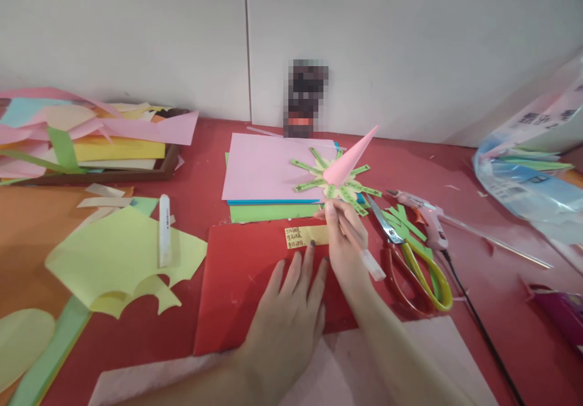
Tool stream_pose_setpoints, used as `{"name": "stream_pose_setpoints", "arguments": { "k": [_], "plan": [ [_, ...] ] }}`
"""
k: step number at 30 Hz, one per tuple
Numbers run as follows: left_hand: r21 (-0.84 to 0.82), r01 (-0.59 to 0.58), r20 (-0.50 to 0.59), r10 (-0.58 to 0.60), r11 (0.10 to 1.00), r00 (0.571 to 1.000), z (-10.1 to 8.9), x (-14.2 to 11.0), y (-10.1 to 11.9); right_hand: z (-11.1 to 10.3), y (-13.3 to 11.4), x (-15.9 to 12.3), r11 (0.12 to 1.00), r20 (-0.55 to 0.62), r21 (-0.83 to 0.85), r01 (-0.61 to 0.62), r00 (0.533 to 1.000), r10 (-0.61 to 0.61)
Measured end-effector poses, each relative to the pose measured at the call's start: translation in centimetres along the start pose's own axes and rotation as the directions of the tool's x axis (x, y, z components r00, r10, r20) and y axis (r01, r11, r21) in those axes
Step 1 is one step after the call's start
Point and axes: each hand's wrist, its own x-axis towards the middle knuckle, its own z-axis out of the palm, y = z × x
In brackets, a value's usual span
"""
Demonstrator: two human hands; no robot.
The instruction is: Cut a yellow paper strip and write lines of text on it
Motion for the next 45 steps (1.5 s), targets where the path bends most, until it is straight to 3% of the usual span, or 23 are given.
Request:
{"name": "stream_pose_setpoints", "arguments": {
  "k": [12, 35, 45],
  "plan": [
    [0.014, 0.003, 0.047, -0.004, 1.0, 0.999, -0.1, 0.28, -0.02, 0.12, 0.34, -0.14, 0.999, 0.019, -0.021, 0.036, 0.999, -0.035],
    [0.003, 0.022, -0.048, -0.022, 1.0, 0.999, -0.13, 0.23, 0.05, -0.07, 0.16, -0.17, 0.993, 0.083, -0.115, 0.007, 0.997, 0.002],
    [-0.017, 0.042, 0.005, -0.042, 0.999, 0.999, -0.18, 0.22, -0.08, -0.03, 0.06, -0.2, 0.992, 0.075, -0.123, 0.007, 0.997, 0.002]
  ]
}}
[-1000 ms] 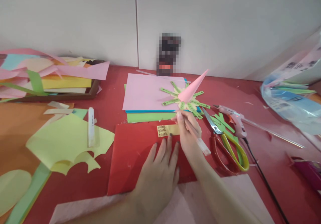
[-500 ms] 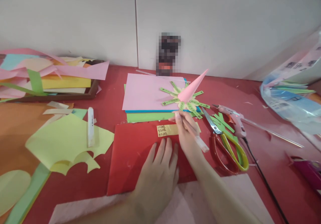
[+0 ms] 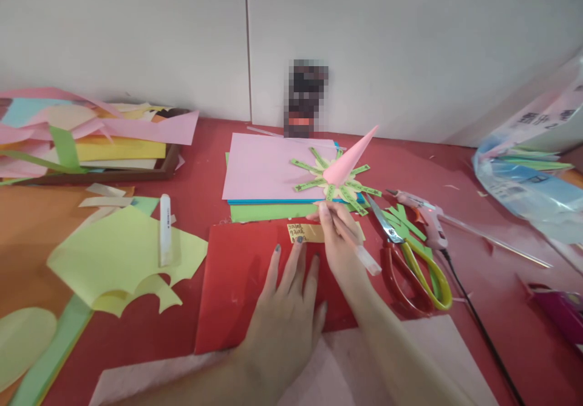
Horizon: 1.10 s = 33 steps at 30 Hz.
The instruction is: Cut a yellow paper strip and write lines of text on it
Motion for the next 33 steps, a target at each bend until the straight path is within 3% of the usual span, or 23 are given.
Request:
{"name": "stream_pose_setpoints", "arguments": {
  "k": [7, 22, 33],
  "plan": [
    [-0.026, 0.043, 0.066, -0.042, 0.999, 0.997, -0.02, 0.07, -0.02, 0.05, -0.01, -0.07, 1.0, 0.005, 0.002, 0.009, 1.0, -0.009],
    [-0.022, 0.078, 0.094, -0.076, 0.997, 0.993, -0.14, -0.06, 0.15, 0.07, -0.22, -0.19, 1.0, -0.015, 0.023, 0.001, 1.0, 0.0],
    [0.028, 0.059, 0.046, -0.061, 0.998, 0.997, -0.13, -0.11, 0.17, -0.03, -0.19, -0.11, 1.0, 0.018, 0.028, -0.004, 1.0, 0.003]
  ]
}}
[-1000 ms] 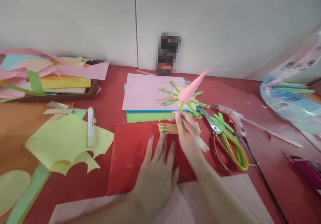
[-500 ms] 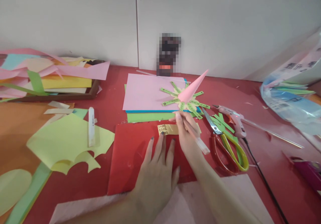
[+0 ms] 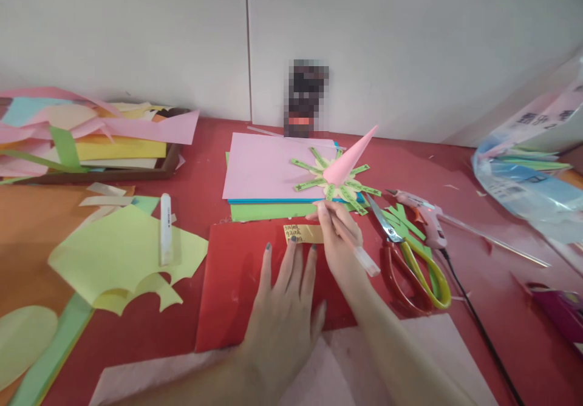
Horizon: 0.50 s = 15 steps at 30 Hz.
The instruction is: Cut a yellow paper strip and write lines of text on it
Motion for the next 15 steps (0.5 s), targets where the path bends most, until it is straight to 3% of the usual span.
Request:
{"name": "stream_pose_setpoints", "arguments": {
  "k": [8, 15],
  "plan": [
    [-0.001, -0.12, -0.051, 0.12, 0.993, 0.991, -0.06, -0.02, -0.05, 0.03, 0.2, 0.14, 0.999, 0.011, 0.026, -0.02, 1.0, 0.019],
    [-0.049, -0.078, 0.0, 0.078, 0.996, 0.997, 0.46, 0.07, -0.27, 0.1, 0.25, 0.12, 1.0, 0.006, 0.022, -0.012, 1.0, 0.012]
  ]
}}
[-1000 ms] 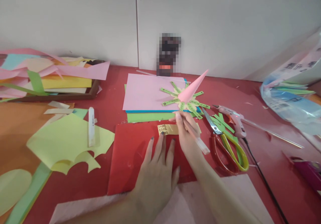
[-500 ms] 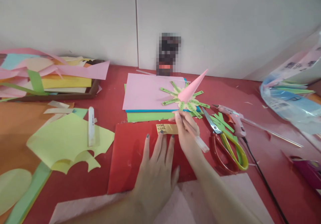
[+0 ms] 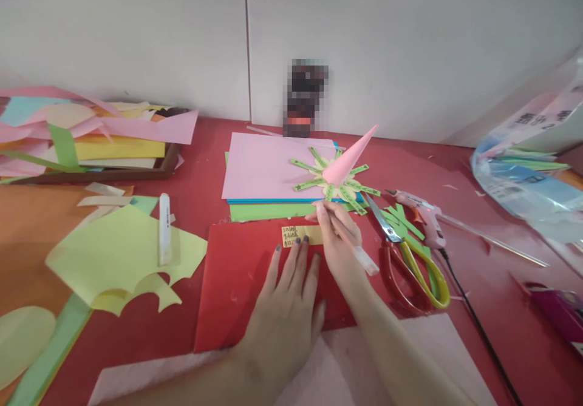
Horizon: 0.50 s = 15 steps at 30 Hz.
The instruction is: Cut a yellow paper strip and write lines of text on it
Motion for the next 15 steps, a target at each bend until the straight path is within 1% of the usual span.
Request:
{"name": "stream_pose_setpoints", "arguments": {
  "k": [2, 5, 7, 9, 11, 12, 15],
  "plan": [
    [-0.01, 0.006, 0.019, -0.006, 1.0, 1.0, 0.1, 0.0, 0.0, 0.0, -0.2, -0.1, 1.0, -0.022, 0.013, 0.009, 1.0, -0.009],
    [-0.011, 0.014, 0.03, -0.014, 1.0, 0.999, 0.2, 0.0, 0.0, -0.1, -0.6, -0.3, 0.999, -0.102, 0.012, 0.046, 0.994, -0.045],
    [-0.005, 0.015, 0.031, -0.015, 1.0, 0.999, 0.2, 0.0, 0.0, -0.4, -0.9, -0.3, 0.996, -0.147, -0.015, 0.093, 0.985, -0.094],
    [-0.003, 0.012, 0.03, -0.012, 1.0, 0.999, 0.2, 0.1, 0.0, -0.8, -0.9, -0.2, 0.987, -0.157, -0.043, 0.152, 0.975, -0.157],
    [-0.009, 0.013, 0.03, -0.013, 1.0, 0.999, 0.1, 0.1, 0.0, -1.2, -0.7, 0.0, 0.984, -0.118, -0.039, 0.176, 0.977, -0.179],
    [-0.014, 0.014, 0.03, -0.014, 1.0, 0.999, 0.1, 0.1, 0.0, -1.3, -0.5, 0.2, 0.987, -0.082, -0.017, 0.157, 0.984, -0.158],
    [-0.028, 0.019, 0.041, -0.018, 0.999, 0.999, 0.2, 0.1, 0.0, -1.4, 0.1, 0.8, 0.993, 0.038, 0.109, 0.035, 0.998, -0.039]
  ]
}}
